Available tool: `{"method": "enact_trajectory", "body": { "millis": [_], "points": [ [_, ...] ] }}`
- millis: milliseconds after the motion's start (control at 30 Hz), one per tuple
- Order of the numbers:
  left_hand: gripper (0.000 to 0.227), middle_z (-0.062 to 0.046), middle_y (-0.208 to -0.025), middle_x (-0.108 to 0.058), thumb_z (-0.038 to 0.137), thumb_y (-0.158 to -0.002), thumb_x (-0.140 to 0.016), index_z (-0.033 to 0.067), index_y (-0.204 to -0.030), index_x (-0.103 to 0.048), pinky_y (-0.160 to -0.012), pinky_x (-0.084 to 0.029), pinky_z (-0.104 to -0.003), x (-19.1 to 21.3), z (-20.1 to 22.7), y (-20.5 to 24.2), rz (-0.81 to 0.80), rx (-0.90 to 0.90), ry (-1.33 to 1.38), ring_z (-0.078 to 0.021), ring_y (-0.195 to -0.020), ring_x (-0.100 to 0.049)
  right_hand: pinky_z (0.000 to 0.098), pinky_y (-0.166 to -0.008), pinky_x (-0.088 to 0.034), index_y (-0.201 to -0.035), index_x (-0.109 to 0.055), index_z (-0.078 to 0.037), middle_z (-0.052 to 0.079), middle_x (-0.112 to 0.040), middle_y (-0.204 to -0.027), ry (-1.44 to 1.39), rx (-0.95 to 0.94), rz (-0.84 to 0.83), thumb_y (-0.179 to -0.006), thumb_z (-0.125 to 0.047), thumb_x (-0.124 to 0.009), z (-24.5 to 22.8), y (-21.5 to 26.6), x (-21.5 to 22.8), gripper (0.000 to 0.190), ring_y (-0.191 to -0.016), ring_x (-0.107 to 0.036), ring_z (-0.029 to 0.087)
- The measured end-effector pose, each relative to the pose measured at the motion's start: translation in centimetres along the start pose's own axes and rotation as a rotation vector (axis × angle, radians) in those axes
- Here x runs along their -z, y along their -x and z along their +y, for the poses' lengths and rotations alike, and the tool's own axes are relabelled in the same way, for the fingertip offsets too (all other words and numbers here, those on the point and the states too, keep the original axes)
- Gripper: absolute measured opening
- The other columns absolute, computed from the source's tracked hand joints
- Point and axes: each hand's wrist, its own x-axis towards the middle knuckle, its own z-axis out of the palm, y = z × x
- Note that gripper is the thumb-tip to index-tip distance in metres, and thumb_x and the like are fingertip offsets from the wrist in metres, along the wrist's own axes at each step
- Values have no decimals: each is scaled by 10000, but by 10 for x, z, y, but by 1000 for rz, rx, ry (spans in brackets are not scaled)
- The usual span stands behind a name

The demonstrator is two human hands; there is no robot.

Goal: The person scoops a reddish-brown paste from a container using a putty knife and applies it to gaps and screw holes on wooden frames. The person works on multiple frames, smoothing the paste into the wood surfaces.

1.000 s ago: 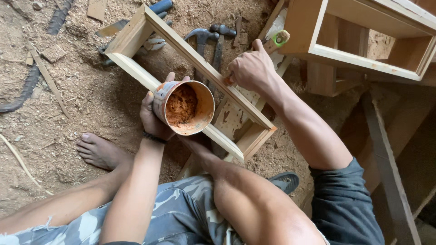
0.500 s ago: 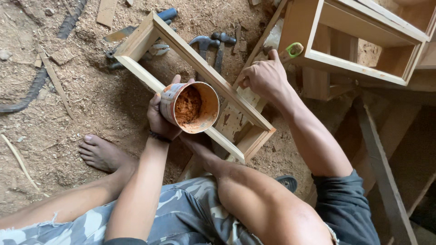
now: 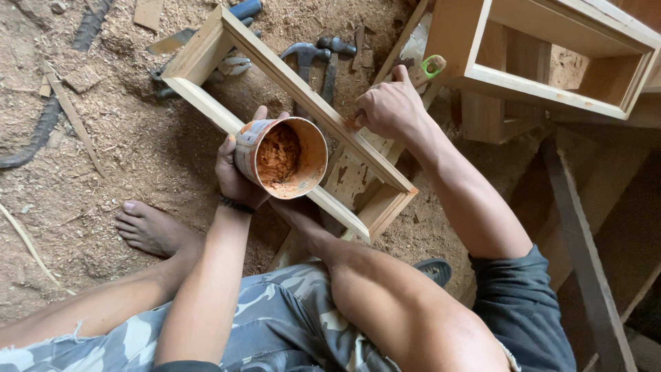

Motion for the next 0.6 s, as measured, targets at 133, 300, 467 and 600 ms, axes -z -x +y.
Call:
{"method": "enact_trajectory", "body": {
  "millis": [133, 300, 467, 600],
  "points": [
    [810, -263, -1618, -357, 425, -862, -639, 117, -1563, -375, -1232, -254, -591, -2, 1, 0, 87, 30, 41, -394, -1480, -362, 649, -1154, -287, -631, -681, -174, -26, -625, -497, -71, 3, 6, -1009, -164, -620, 2, 4, 3, 383, -491, -636, 201],
    [717, -247, -1624, -353, 434, -937, -636, 125, -1548, -422, -1272, -227, -569, -1, 2, 1, -32, 22, 13, -375, -1507, -344, 541, -1096, -305, -713, -778, -199, -24, -765, -666, -90, 17, 28, -1055, -303, -670, -2, 9, 5, 373, -577, -682, 193],
    [777, -263, -1619, -359, 401, -874, -656, 112, -1548, -402, -1239, -259, -592, -7, 2, -1, 71, 30, 44, -391, -1478, -369, 613, -1136, -271, -586, -631, -164, -33, -635, -515, -68, -10, -22, -1031, -287, -670, 0, -1, 4, 462, -527, -635, 189],
    [808, -287, -1564, -415, 384, -849, -656, 87, -1553, -396, -1205, -292, -604, -2, 0, 0, 121, 13, 57, -409, -1436, -411, 703, -1229, -160, -526, -602, -159, -26, -632, -494, -99, -89, -51, -1019, -60, -522, -6, -3, 8, 510, -556, -687, 192]
  ]
}}
